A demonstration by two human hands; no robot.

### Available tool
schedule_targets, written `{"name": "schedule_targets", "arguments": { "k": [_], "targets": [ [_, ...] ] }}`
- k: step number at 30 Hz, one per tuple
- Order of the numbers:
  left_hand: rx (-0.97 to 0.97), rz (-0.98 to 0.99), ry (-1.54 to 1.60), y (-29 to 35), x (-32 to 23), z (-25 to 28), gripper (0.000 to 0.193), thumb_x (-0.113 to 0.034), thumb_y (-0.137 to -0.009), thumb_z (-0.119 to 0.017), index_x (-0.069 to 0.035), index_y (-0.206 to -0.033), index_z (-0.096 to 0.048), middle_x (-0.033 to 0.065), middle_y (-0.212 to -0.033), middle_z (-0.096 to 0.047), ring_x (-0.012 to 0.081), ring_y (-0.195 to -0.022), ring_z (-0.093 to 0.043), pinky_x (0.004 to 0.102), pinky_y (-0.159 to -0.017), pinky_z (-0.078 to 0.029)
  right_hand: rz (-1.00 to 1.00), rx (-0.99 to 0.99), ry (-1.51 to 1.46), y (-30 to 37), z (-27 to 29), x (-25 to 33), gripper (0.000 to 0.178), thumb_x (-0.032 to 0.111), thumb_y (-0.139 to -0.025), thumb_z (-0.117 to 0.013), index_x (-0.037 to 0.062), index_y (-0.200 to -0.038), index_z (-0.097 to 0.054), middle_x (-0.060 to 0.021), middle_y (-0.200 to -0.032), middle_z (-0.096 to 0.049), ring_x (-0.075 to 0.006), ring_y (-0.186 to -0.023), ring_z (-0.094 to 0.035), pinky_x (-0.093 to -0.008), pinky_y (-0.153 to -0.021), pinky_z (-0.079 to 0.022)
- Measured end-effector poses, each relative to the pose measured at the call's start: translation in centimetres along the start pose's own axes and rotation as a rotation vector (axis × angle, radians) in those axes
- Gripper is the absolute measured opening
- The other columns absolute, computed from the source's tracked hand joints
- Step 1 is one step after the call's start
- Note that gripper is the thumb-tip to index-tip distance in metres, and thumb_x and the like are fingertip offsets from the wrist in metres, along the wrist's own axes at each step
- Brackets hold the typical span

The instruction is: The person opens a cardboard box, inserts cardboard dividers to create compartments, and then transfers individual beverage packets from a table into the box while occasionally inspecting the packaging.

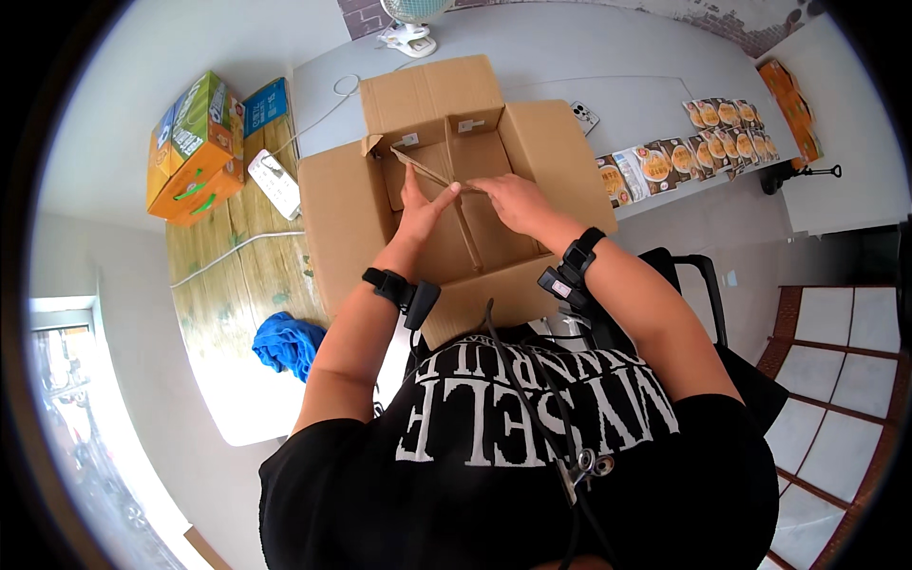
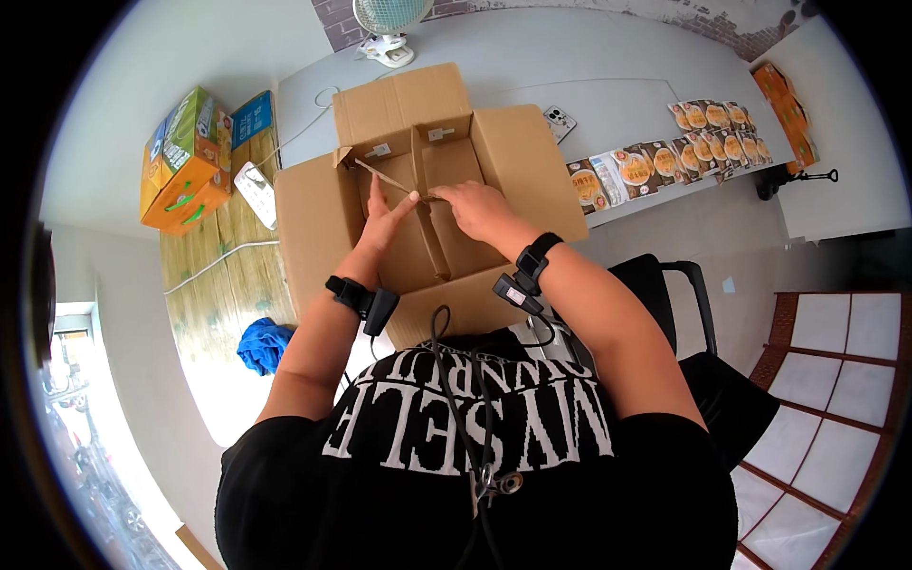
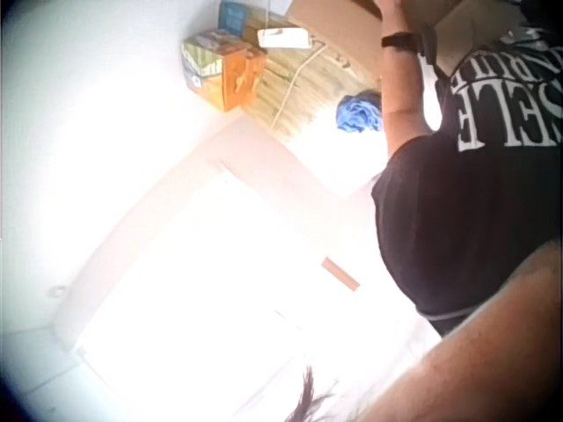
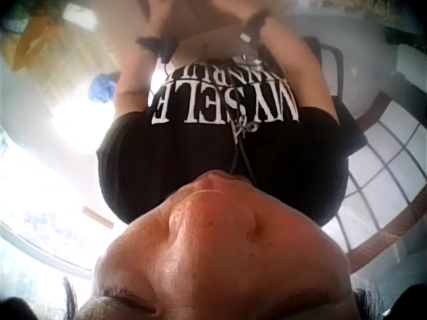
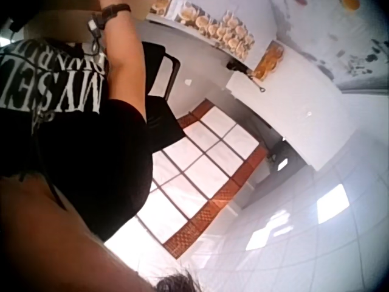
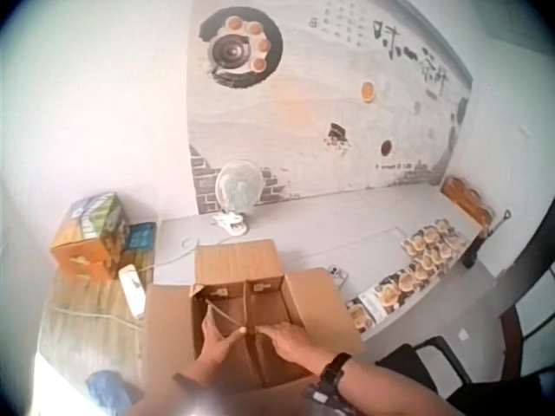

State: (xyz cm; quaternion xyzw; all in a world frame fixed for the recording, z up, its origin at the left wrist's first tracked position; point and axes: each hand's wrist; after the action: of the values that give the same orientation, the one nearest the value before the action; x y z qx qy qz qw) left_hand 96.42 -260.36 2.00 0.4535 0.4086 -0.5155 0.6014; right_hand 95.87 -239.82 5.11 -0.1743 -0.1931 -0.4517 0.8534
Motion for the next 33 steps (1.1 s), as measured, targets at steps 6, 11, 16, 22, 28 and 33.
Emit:
{"name": "schedule_targets", "arguments": {
  "k": [6, 11, 16, 22, 28, 33],
  "targets": [
    [-0.164, -0.532, -0.63, 2.7, -3.8, 0.9, 0.073, -0.02, -0.07, -0.071, -0.011, -0.133, -0.036, 0.019, -0.137, -0.029, 0.038, -0.13, -0.023, 0.0492, -0.108, -0.019, -0.009, 0.078, 0.133, -0.3, -0.7, -1.5, 0.034, 0.004, -0.081, -0.045, 0.0171, -0.11, -0.06, -0.0103, -0.096, -0.064, -0.0311, -0.088, -0.06, -0.0437, -0.075, -0.047],
    [-0.01, -0.624, -1.143, 2.0, -1.9, 1.5, 0.046, -0.003, -0.069, -0.058, -0.01, -0.114, -0.054, 0.0085, -0.108, -0.056, 0.0295, -0.121, -0.04, 0.0586, -0.107, -0.01, -0.013, 0.089, 0.184, -1.2, -0.6, -1.9, 0.036, 0.002, -0.08, -0.046, 0.0161, -0.109, -0.06, -0.0109, -0.094, -0.064, -0.0314, -0.088, -0.059, -0.0426, -0.076, -0.046],
    [0.159, -0.43, -1.244, 0.8, -1.6, 1.2, 0.033, -0.002, -0.07, -0.056, -0.01, -0.102, -0.056, 0.0053, -0.091, -0.06, 0.0237, -0.103, -0.052, 0.0602, -0.107, -0.008, 0.006, 0.114, 0.263, -1.3, -0.1, -1.7, 0.036, 0.002, -0.079, -0.047, 0.0139, -0.111, -0.059, -0.0091, -0.096, -0.064, -0.0284, -0.092, -0.059, -0.0403, -0.078, -0.046],
    [0.118, -0.597, -1.102, -2.2, 1.3, -0.7, 0.036, -0.006, -0.074, -0.058, -0.01, -0.109, -0.051, 0.0088, -0.092, -0.059, 0.0263, -0.096, -0.056, 0.0496, -0.098, -0.032, 0.017, 0.156, 0.379, -1.7, -0.9, -0.8, 0.031, 0.005, -0.079, -0.047, 0.0126, -0.107, -0.059, -0.0057, -0.094, -0.064, -0.0252, -0.094, -0.058, -0.0387, -0.079, -0.045],
    [0.396, -0.584, -1.119, -1.3, -2.4, -2.1, 0.028, -0.007, -0.076, -0.057, -0.005, -0.102, -0.047, 0.0115, -0.087, -0.063, 0.0286, -0.085, -0.061, 0.0389, -0.081, -0.046, 0.007, 0.106, 0.365, -1.0, -1.9, -2.4, 0.023, 0.01, -0.081, -0.046, 0.0125, -0.099, -0.061, -0.0044, -0.092, -0.064, -0.0256, -0.093, -0.058, -0.0401, -0.078, -0.045],
    [0.35, -0.373, -1.242, -1.4, -1.3, -3.0, 0.019, -0.004, -0.075, -0.054, -0.005, -0.093, -0.047, 0.0124, -0.075, -0.063, 0.0289, -0.079, -0.062, 0.0397, -0.08, -0.046, 0.023, 0.07, 0.239, -1.6, -2.0, -3.2, 0.023, 0.013, -0.082, -0.045, 0.0131, -0.098, -0.061, -0.0056, -0.094, -0.063, -0.0257, -0.094, -0.058, -0.0406, -0.078, -0.045]
  ]
}}
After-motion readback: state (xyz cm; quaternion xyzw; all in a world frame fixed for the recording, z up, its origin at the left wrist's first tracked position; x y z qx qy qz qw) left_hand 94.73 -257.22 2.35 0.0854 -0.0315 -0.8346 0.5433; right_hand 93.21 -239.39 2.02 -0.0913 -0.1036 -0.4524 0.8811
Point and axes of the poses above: each hand's wrist, its own y-axis away from the middle knuckle, its own z-axis out of the back of the hand, x = y × z
